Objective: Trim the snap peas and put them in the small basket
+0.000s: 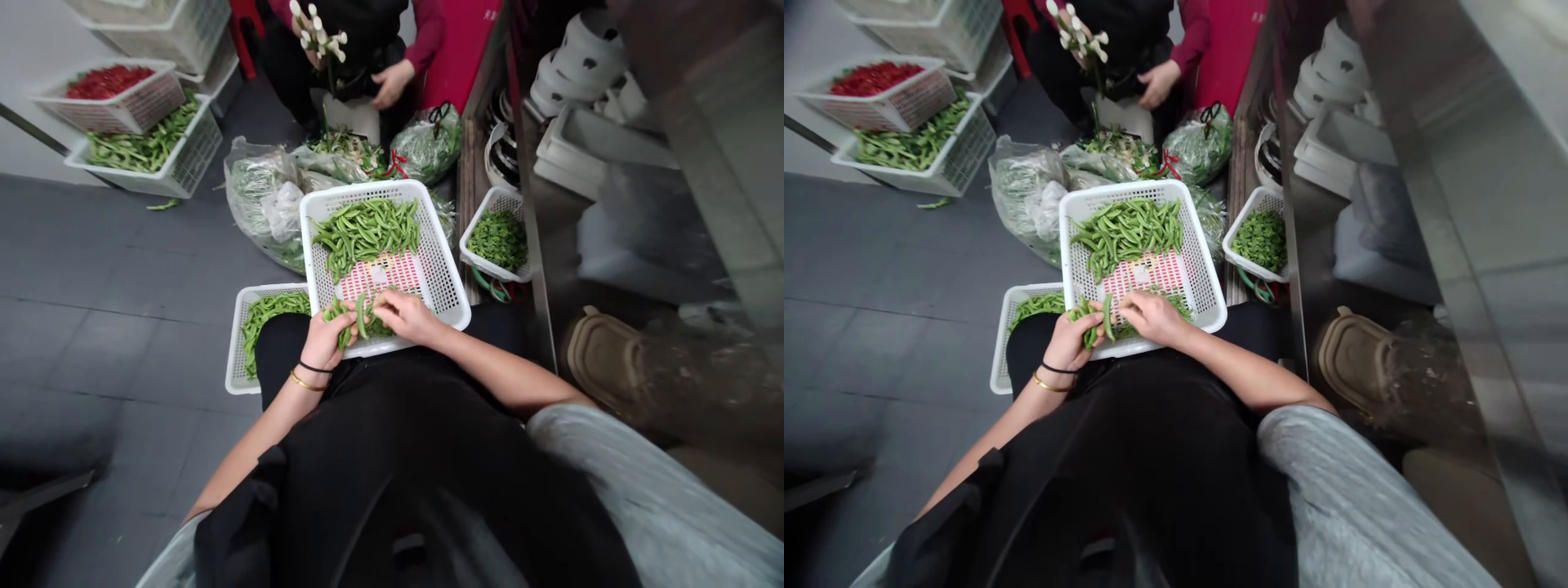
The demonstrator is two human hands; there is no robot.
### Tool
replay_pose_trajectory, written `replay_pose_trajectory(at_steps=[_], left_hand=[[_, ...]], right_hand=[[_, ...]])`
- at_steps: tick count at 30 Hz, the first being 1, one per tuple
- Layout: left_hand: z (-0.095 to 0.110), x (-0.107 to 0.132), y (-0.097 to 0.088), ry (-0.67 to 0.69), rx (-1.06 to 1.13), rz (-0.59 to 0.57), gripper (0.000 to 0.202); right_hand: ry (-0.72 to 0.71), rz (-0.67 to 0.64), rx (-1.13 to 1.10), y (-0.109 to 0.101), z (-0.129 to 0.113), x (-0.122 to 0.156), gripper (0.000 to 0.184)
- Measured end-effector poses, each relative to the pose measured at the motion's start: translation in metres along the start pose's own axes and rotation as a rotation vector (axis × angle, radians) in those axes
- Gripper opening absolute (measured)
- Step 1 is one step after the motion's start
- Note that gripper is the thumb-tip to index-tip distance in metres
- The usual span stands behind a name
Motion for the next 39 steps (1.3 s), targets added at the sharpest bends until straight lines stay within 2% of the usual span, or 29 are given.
replay_pose_trajectory(at_steps=[2, 5, 8, 11, 13, 17, 19, 21, 23, 24, 26, 28, 30, 32, 34, 36, 39], left_hand=[[-0.003, 0.003, 0.008, -0.042, -0.044, -0.085, 0.024], [-0.003, 0.006, 0.012, -0.070, -0.069, -0.145, 0.024], [-0.012, 0.008, 0.013, -0.156, -0.063, -0.168, 0.028], [-0.020, 0.005, 0.010, -0.216, 0.015, -0.119, 0.026], [-0.015, 0.000, 0.002, -0.175, 0.079, -0.034, 0.024], [0.015, -0.008, -0.025, 0.077, 0.089, 0.175, 0.026], [0.026, -0.008, -0.029, 0.185, 0.040, 0.213, 0.027], [0.030, -0.007, -0.027, 0.245, -0.016, 0.204, 0.026], [0.033, -0.004, -0.024, 0.279, -0.085, 0.190, 0.026], [0.037, 0.000, -0.024, 0.309, -0.150, 0.199, 0.024], [0.056, 0.012, -0.026, 0.435, -0.364, 0.252, 0.019], [0.081, 0.028, -0.020, 0.616, -0.654, 0.272, 0.017], [0.089, 0.037, 0.001, 0.707, -0.914, 0.122, 0.015], [0.078, 0.036, 0.020, 0.668, -1.058, -0.087, 0.009], [0.064, 0.027, 0.028, 0.568, -1.051, -0.192, 0.010], [0.051, 0.014, 0.027, 0.438, -0.890, -0.171, 0.011], [0.028, -0.003, 0.018, 0.203, -0.437, -0.081, 0.022]], right_hand=[[-0.016, 0.045, -0.060, -0.011, -0.003, -0.006, 0.016], [-0.095, -0.025, -0.013, -0.013, -0.012, -0.014, 0.020], [-0.209, -0.036, 0.226, -0.006, -0.024, -0.014, 0.026], [-0.271, 0.002, 0.449, 0.001, -0.029, -0.008, 0.031], [-0.265, 0.047, 0.470, -0.004, -0.026, -0.003, 0.031], [-0.150, 0.193, 0.327, -0.044, -0.005, -0.002, 0.026], [-0.088, 0.193, 0.234, -0.054, 0.003, -0.004, 0.019], [-0.052, 0.097, 0.152, -0.044, 0.004, -0.008, 0.020], [-0.065, -0.072, 0.134, -0.018, -0.003, -0.011, 0.027], [-0.079, -0.163, 0.161, -0.003, -0.006, -0.011, 0.024], [-0.124, -0.331, 0.260, 0.023, -0.010, -0.009, 0.021], [-0.177, -0.446, 0.368, 0.036, -0.012, -0.005, 0.023], [-0.248, -0.494, 0.441, 0.036, -0.016, -0.003, 0.022], [-0.310, -0.480, 0.465, 0.030, -0.022, -0.004, 0.021], [-0.353, -0.423, 0.438, 0.023, -0.027, -0.006, 0.023], [-0.359, -0.329, 0.368, 0.017, -0.030, -0.010, 0.026], [-0.273, -0.105, 0.226, 0.007, -0.025, -0.016, 0.028]])
Point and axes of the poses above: each hand's wrist, its own x-axis away from the middle knuckle, its own y-axis out of the palm, z = x × y, the point moved 9 cm from there along -x, towards the middle knuckle, and after that the axes turned 6 degrees about z, right-handed, at the moved point
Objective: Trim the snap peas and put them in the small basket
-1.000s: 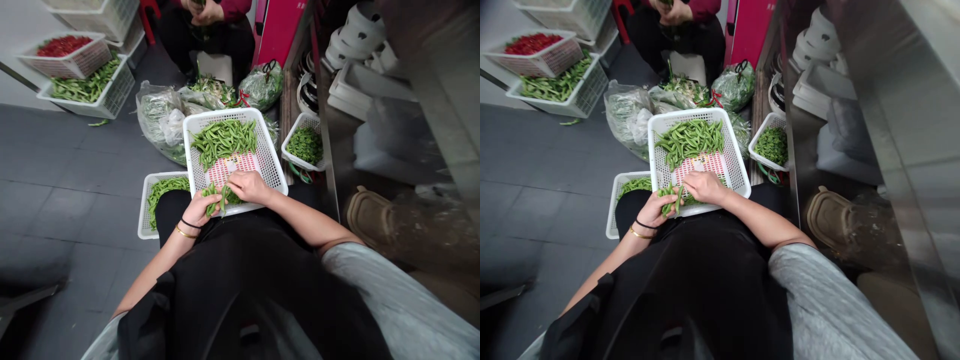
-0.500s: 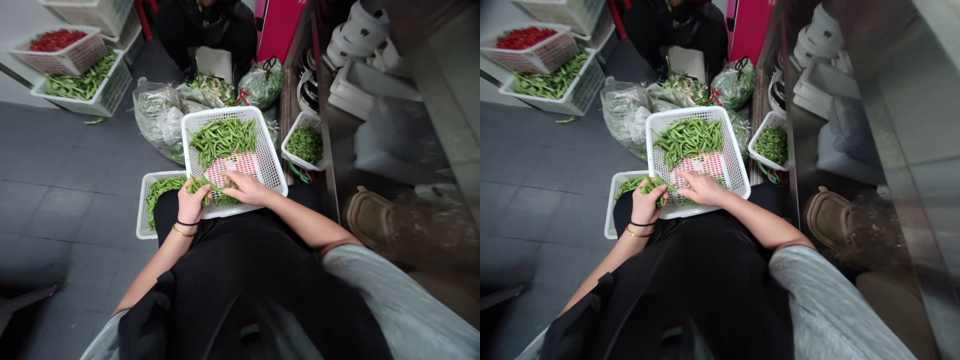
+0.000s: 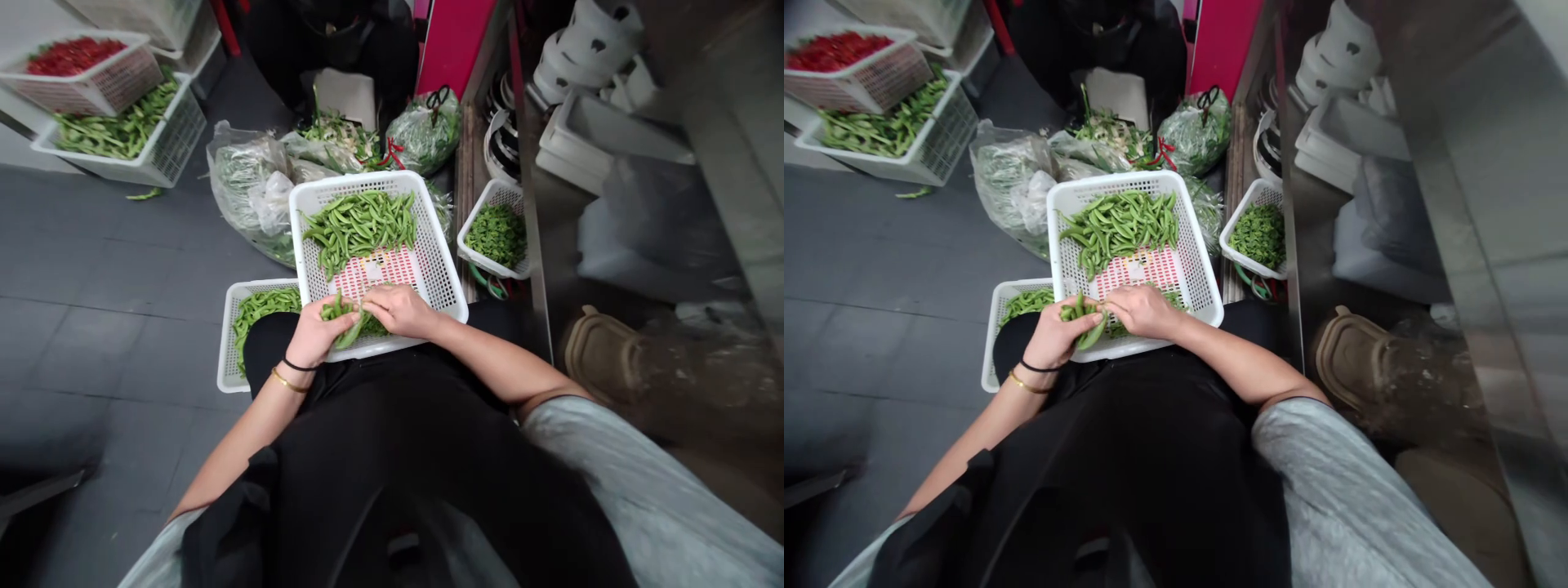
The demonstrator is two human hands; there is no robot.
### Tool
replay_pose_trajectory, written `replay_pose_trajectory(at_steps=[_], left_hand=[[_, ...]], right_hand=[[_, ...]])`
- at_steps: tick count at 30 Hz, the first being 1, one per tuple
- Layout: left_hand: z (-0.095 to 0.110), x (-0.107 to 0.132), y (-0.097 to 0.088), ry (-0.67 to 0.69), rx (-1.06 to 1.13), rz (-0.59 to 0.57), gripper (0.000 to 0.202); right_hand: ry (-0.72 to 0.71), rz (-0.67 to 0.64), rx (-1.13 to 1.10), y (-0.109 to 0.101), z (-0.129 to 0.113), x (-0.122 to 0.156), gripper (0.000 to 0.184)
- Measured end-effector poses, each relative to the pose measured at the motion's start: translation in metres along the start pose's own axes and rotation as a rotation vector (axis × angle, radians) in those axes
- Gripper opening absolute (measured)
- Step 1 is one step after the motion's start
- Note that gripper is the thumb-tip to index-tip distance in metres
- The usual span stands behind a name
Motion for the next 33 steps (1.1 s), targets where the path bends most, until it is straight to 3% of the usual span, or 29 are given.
replay_pose_trajectory(at_steps=[3, 5, 7, 10, 12, 15, 18, 23, 26, 29, 31, 33], left_hand=[[-0.016, -0.006, -0.003, -0.124, 0.376, 0.090, 0.027], [-0.016, -0.013, -0.022, -0.107, 0.500, 0.201, 0.025], [-0.014, -0.022, -0.050, -0.074, 0.601, 0.315, 0.020], [-0.018, -0.033, -0.076, -0.118, 0.766, 0.323, 0.016], [-0.026, -0.036, -0.073, -0.190, 0.851, 0.246, 0.015], [-0.039, -0.032, -0.048, -0.293, 0.914, 0.107, 0.025], [-0.046, -0.023, -0.021, -0.347, 0.886, -0.016, 0.036], [-0.043, -0.016, -0.011, -0.297, 0.682, -0.114, 0.022], [-0.053, -0.019, -0.022, -0.318, 0.558, 0.012, 0.021], [-0.063, -0.022, -0.031, -0.314, 0.431, 0.192, 0.028], [-0.063, -0.022, -0.027, -0.282, 0.380, 0.217, 0.033], [-0.062, -0.020, -0.020, -0.257, 0.360, 0.197, 0.037]], right_hand=[[0.160, 0.177, -0.113, -0.002, 0.014, 0.004, 0.028], [0.225, 0.193, -0.162, 0.001, 0.025, 0.008, 0.028], [0.245, 0.079, -0.174, 0.011, 0.039, 0.011, 0.026], [0.283, -0.337, -0.108, 0.042, 0.072, 0.016, 0.015], [0.385, -0.453, 0.017, 0.051, 0.105, 0.012, 0.023], [0.537, -0.264, 0.160, 0.048, 0.146, -0.024, 0.032], [0.572, -0.202, 0.142, 0.064, 0.160, -0.061, 0.033], [0.584, -0.180, 0.093, 0.075, 0.166, -0.082, 0.034], [0.588, -0.138, 0.055, 0.066, 0.160, -0.064, 0.025], [0.681, -0.118, -0.287, 0.068, 0.139, -0.030, 0.024], [0.742, -0.146, -0.611, 0.079, 0.111, -0.009, 0.029], [0.728, -0.140, -0.772, 0.081, 0.082, 0.005, 0.030]])
Point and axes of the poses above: each hand's wrist, its own x-axis away from the middle knuckle, its own y-axis out of the palm, z = x × y, the point moved 9 cm from there along -x, towards the middle knuckle, and after that the axes turned 6 degrees about z, right-handed, at the moved point
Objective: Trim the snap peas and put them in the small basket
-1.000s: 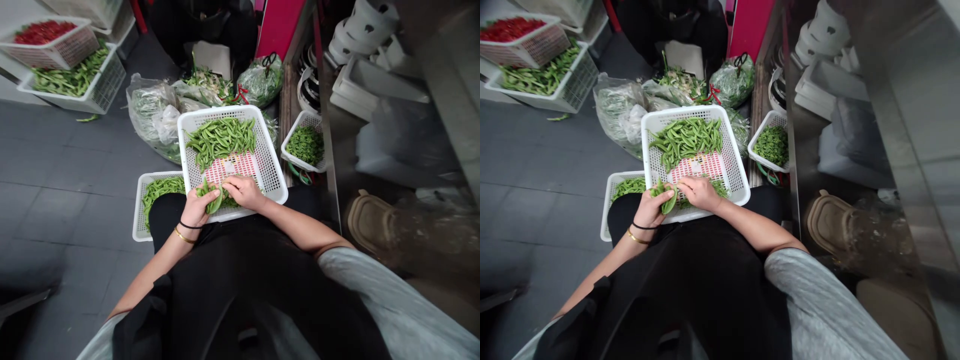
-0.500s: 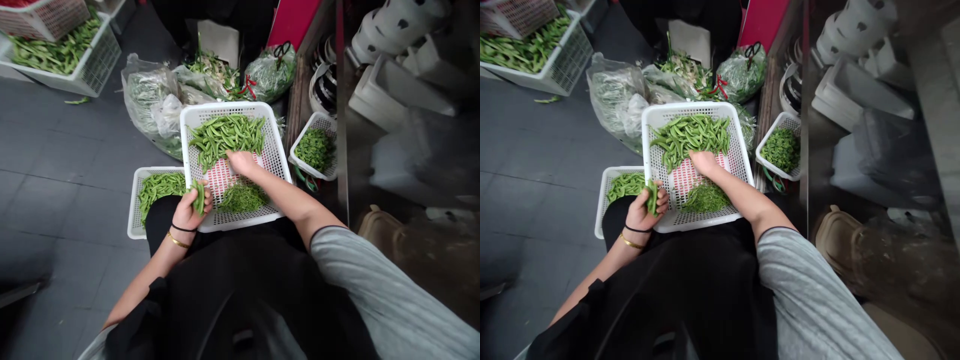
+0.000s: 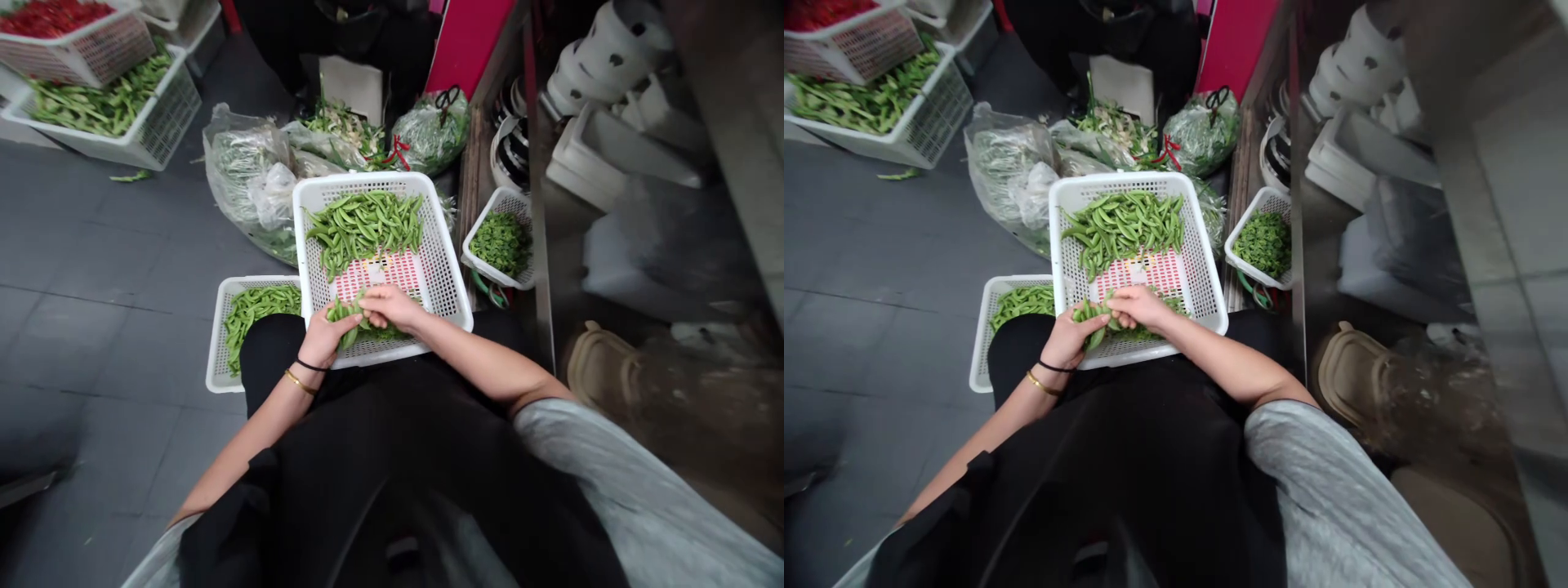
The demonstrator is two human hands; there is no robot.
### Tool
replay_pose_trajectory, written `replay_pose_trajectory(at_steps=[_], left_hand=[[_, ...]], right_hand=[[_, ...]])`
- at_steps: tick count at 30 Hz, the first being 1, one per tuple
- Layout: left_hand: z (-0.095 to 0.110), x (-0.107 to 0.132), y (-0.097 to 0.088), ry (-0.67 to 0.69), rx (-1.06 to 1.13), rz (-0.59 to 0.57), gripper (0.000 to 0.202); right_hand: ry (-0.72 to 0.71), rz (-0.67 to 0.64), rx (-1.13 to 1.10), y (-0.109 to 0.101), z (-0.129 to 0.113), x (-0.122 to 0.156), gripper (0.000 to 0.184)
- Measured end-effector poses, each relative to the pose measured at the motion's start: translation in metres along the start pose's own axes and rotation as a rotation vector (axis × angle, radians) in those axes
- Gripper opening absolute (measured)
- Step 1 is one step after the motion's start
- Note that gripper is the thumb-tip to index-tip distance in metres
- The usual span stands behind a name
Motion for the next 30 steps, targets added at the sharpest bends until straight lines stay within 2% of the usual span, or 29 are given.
replay_pose_trajectory(at_steps=[2, 5, 7, 9, 11, 15, 17, 19, 21, 22, 23, 24, 26, 28, 29, 30], left_hand=[[-0.001, 0.005, 0.002, 0.013, 0.015, 0.003, 0.036], [0.004, 0.013, -0.005, 0.059, 0.094, 0.076, 0.036], [0.008, 0.018, -0.007, 0.089, 0.139, 0.097, 0.040], [0.010, 0.023, -0.003, 0.098, 0.155, 0.078, 0.043], [0.013, 0.028, 0.000, 0.122, 0.152, 0.067, 0.042], [0.021, 0.039, 0.003, 0.199, 0.134, 0.080, 0.040], [0.020, 0.041, 0.006, 0.177, 0.110, 0.036, 0.039], [0.013, 0.041, 0.015, 0.083, 0.064, -0.097, 0.037], [0.006, 0.043, 0.024, -0.028, 0.021, -0.258, 0.037], [0.004, 0.044, 0.026, -0.070, 0.008, -0.314, 0.036], [0.003, 0.044, 0.025, -0.096, -0.001, -0.342, 0.036], [0.003, 0.043, 0.023, -0.113, -0.010, -0.345, 0.036], [0.005, 0.041, 0.016, -0.135, -0.026, -0.320, 0.035], [0.006, 0.038, 0.010, -0.150, -0.037, -0.296, 0.034], [0.006, 0.038, 0.009, -0.158, -0.043, -0.296, 0.034], [0.005, 0.038, 0.009, -0.165, -0.049, -0.303, 0.033]], right_hand=[[-0.111, 0.060, 0.055, 0.005, -0.013, 0.022, 0.026], [-0.357, 0.180, 0.412, 0.005, -0.039, 0.053, 0.021], [-0.513, 0.178, 0.644, 0.012, -0.053, 0.070, 0.019], [-0.625, 0.141, 0.772, 0.020, -0.061, 0.081, 0.023], [-0.677, 0.126, 0.829, 0.022, -0.066, 0.087, 0.025], [-0.693, 0.142, 0.828, 0.016, -0.074, 0.090, 0.023], [-0.690, 0.060, 0.743, 0.016, -0.076, 0.090, 0.025], [-0.640, -0.155, 0.587, 0.022, -0.073, 0.090, 0.028], [-0.530, -0.375, 0.412, 0.024, -0.067, 0.091, 0.028], [-0.465, -0.419, 0.332, 0.019, -0.064, 0.090, 0.028], [-0.407, -0.398, 0.259, 0.008, -0.062, 0.086, 0.030], [-0.362, -0.315, 0.195, -0.009, -0.060, 0.080, 0.032], [-0.320, -0.037, 0.114, -0.053, -0.060, 0.070, 0.038], [-0.354, 0.209, 0.171, -0.086, -0.064, 0.069, 0.040], [-0.403, 0.282, 0.264, -0.092, -0.069, 0.072, 0.039], [-0.464, 0.316, 0.392, -0.089, -0.076, 0.075, 0.038]])
Point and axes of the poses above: each hand's wrist, its own x-axis away from the middle knuckle, its own y-axis out of the palm, z = x × y, the point moved 9 cm from there along -x, towards the middle knuckle, and after that the axes turned 6 degrees about z, right-handed, at the moved point
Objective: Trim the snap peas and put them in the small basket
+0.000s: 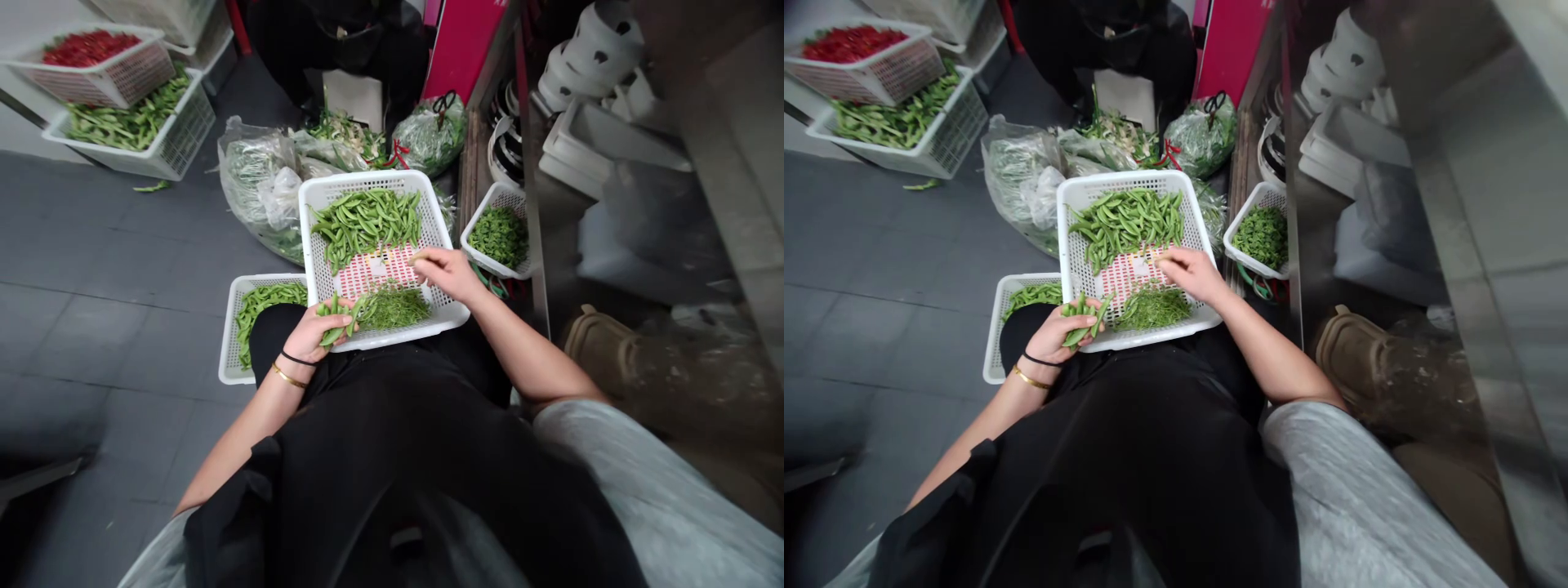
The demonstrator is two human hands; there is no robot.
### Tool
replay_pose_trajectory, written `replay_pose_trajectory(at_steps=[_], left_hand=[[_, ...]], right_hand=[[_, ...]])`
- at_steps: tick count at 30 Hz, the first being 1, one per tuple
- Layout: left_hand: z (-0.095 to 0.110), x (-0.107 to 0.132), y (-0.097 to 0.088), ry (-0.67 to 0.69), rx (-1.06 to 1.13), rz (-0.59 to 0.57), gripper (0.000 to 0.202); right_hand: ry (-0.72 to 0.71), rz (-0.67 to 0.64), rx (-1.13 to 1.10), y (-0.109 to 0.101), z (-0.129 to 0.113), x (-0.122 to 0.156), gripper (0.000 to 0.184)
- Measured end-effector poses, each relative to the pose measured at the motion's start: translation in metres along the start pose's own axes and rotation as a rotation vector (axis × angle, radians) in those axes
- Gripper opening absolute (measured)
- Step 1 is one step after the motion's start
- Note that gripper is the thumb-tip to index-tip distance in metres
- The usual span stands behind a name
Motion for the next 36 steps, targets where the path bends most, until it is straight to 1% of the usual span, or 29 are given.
replay_pose_trajectory(at_steps=[1, 2, 3, 5, 7, 9, 10, 12, 15, 17, 20, 21, 23, 24, 25, 26, 27, 28, 29, 30, 31, 32, 33, 34, 35, 36], left_hand=[[0.000, 0.000, 0.001, -0.005, -0.011, -0.013, 0.033], [0.000, 0.000, 0.003, -0.005, -0.028, -0.026, 0.032], [0.000, 0.000, 0.004, 0.004, -0.050, -0.035, 0.032], [0.004, 0.001, 0.005, 0.041, -0.122, -0.041, 0.031], [0.007, 0.001, 0.007, 0.063, -0.195, -0.055, 0.030], [0.006, 0.002, 0.010, 0.043, -0.230, -0.100, 0.027], [0.005, 0.002, 0.012, 0.029, -0.230, -0.126, 0.026], [0.007, 0.001, 0.014, 0.031, -0.206, -0.146, 0.024], [0.013, -0.001, 0.013, 0.085, -0.165, -0.083, 0.024], [0.014, -0.004, 0.012, 0.108, -0.098, 0.000, 0.024], [0.016, -0.006, 0.006, 0.143, 0.098, 0.174, 0.025], [0.017, -0.006, 0.002, 0.152, 0.158, 0.231, 0.025], [0.023, -0.005, -0.010, 0.167, 0.236, 0.311, 0.026], [0.030, -0.004, -0.021, 0.181, 0.257, 0.336, 0.027], [0.039, -0.003, -0.037, 0.208, 0.268, 0.360, 0.026], [0.050, -0.001, -0.058, 0.250, 0.272, 0.392, 0.026], [0.062, 0.002, -0.086, 0.313, 0.266, 0.449, 0.025], [0.073, 0.007, -0.119, 0.376, 0.246, 0.524, 0.023], [0.081, 0.011, -0.154, 0.418, 0.217, 0.609, 0.021], [0.082, 0.013, -0.189, 0.423, 0.200, 0.696, 0.019], [0.076, 0.012, -0.222, 0.366, 0.190, 0.770, 0.018], [0.065, 0.007, -0.250, 0.267, 0.168, 0.814, 0.016], [0.053, 0.002, -0.276, 0.175, 0.140, 0.884, 0.016], [0.042, -0.003, -0.297, 0.094, 0.114, 0.945, 0.019], [0.031, -0.010, -0.313, 0.028, 0.107, 0.981, 0.021], [0.022, -0.019, -0.323, -0.012, 0.109, 0.992, 0.021]], right_hand=[[-0.090, -0.020, 0.130, 0.006, -0.011, 0.002, 0.036], [-0.178, -0.069, 0.257, 0.018, -0.023, 0.005, 0.036], [-0.252, -0.136, 0.373, 0.033, -0.034, 0.008, 0.035], [-0.334, -0.302, 0.546, 0.063, -0.045, 0.015, 0.033], [-0.386, -0.438, 0.617, 0.084, -0.049, 0.019, 0.036], [-0.463, -0.523, 0.580, 0.093, -0.054, 0.020, 0.037], [-0.496, -0.540, 0.538, 0.094, -0.056, 0.019, 0.037], [-0.518, -0.541, 0.454, 0.091, -0.058, 0.014, 0.035], [-0.452, -0.497, 0.413, 0.087, -0.054, 0.006, 0.036], [-0.400, -0.405, 0.466, 0.088, -0.055, 0.000, 0.038], [-0.332, -0.196, 0.586, 0.093, -0.061, -0.009, 0.043], [-0.318, -0.149, 0.609, 0.097, -0.064, -0.011, 0.044], [-0.314, -0.118, 0.620, 0.105, -0.068, -0.013, 0.045], [-0.315, -0.125, 0.619, 0.108, -0.067, -0.014, 0.046], [-0.311, -0.142, 0.621, 0.108, -0.063, -0.014, 0.047], [-0.297, -0.165, 0.633, 0.106, -0.056, -0.015, 0.048], [-0.266, -0.187, 0.657, 0.102, -0.046, -0.016, 0.047], [-0.211, -0.208, 0.702, 0.096, -0.032, -0.018, 0.046], [-0.156, -0.238, 0.758, 0.090, -0.017, -0.019, 0.042], [-0.107, -0.277, 0.817, 0.084, -0.002, -0.019, 0.038], [-0.069, -0.324, 0.873, 0.080, 0.011, -0.018, 0.034], [-0.034, -0.368, 0.922, 0.077, 0.022, -0.016, 0.036], [-0.006, -0.409, 0.959, 0.076, 0.030, -0.013, 0.042], [0.015, -0.446, 0.982, 0.075, 0.035, -0.011, 0.048], [0.030, -0.481, 0.993, 0.077, 0.039, -0.009, 0.051], [0.039, -0.517, 0.994, 0.079, 0.040, -0.009, 0.051]])
Point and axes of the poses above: each hand's wrist, its own x-axis away from the middle knuckle, its own y-axis out of the palm, z = x × y, the point moved 9 cm from there along -x, towards the middle knuckle, and after that the axes turned 6 degrees about z, right-handed, at the moved point
